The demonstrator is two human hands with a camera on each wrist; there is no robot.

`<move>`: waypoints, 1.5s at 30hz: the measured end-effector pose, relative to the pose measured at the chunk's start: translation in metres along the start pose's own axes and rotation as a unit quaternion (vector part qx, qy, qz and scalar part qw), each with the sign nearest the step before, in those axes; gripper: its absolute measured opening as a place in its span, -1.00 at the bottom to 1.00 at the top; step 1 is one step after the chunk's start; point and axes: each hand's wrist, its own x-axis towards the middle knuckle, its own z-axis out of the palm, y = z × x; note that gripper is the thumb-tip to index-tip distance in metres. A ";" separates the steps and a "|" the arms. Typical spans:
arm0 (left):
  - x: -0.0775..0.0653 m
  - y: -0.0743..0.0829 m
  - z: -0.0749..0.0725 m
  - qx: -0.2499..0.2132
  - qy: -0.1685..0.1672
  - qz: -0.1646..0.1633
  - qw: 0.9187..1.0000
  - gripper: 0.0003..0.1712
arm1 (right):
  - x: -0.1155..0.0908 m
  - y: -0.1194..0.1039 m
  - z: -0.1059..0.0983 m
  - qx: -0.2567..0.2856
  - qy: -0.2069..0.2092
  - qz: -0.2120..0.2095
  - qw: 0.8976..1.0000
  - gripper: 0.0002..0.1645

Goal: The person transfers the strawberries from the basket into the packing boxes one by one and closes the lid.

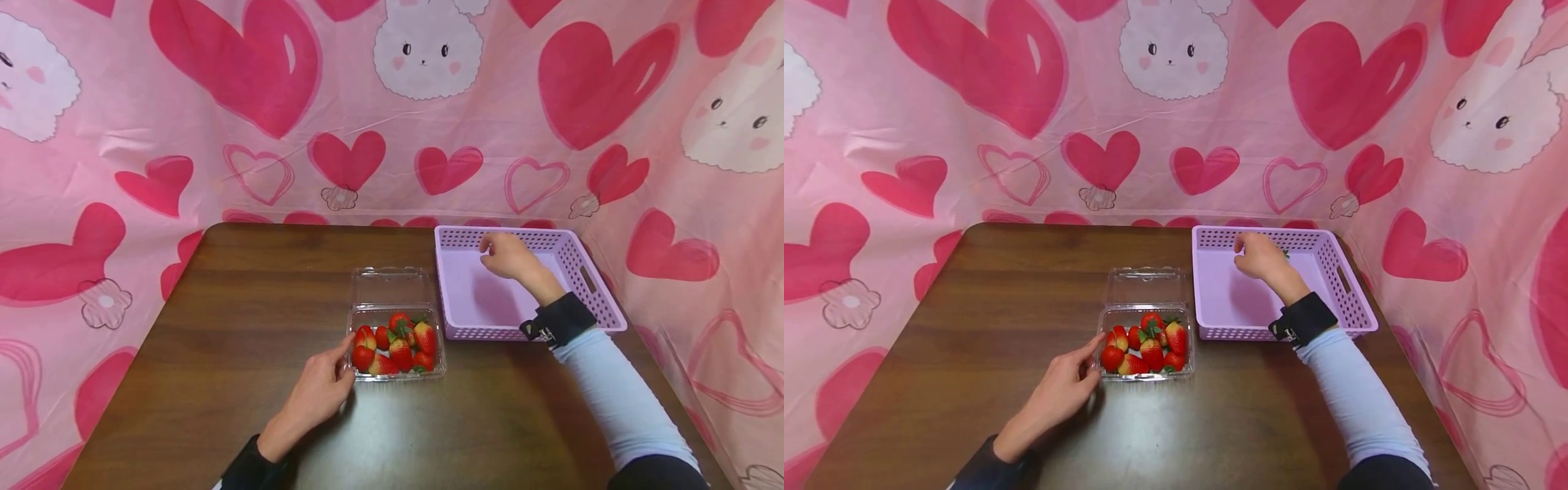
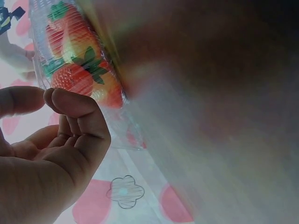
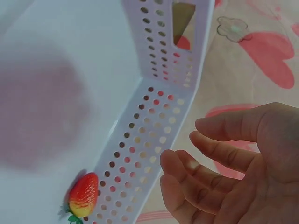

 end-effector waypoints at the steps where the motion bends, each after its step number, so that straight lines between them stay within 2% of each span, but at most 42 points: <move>1: 0.000 0.000 0.000 0.002 0.001 0.001 1.000 -0.26 | 0.001 0.002 0.000 0.000 -0.003 0.003 1.000 -0.76; 7: 0.000 0.001 0.000 0.013 0.008 0.009 1.000 -0.27 | 0.003 0.016 -0.001 0.001 -0.004 0.004 1.000 -0.73; 13: 0.000 0.002 0.000 0.011 0.003 0.002 1.000 -0.26 | 0.007 0.028 -0.002 -0.001 0.003 0.001 1.000 -0.75; 18: 0.000 0.001 0.000 0.013 0.004 0.002 1.000 -0.26 | 0.009 0.035 -0.007 0.014 -0.010 0.015 1.000 -0.76; 24: 0.001 0.000 0.001 0.009 0.006 0.001 1.000 -0.26 | 0.013 0.046 -0.013 0.046 -0.034 0.051 0.997 -0.69; 32: 0.001 0.000 0.000 0.013 0.012 0.009 1.000 -0.27 | 0.014 0.051 -0.013 0.041 -0.040 0.064 0.996 -0.67; 39: 0.001 0.001 -0.001 0.009 0.009 0.004 1.000 -0.27 | 0.018 0.060 -0.012 0.050 -0.053 0.088 0.993 -0.58; 45: 0.001 0.001 -0.001 0.006 0.008 0.000 1.000 -0.27 | 0.019 0.069 -0.011 0.065 -0.060 0.096 0.991 -0.41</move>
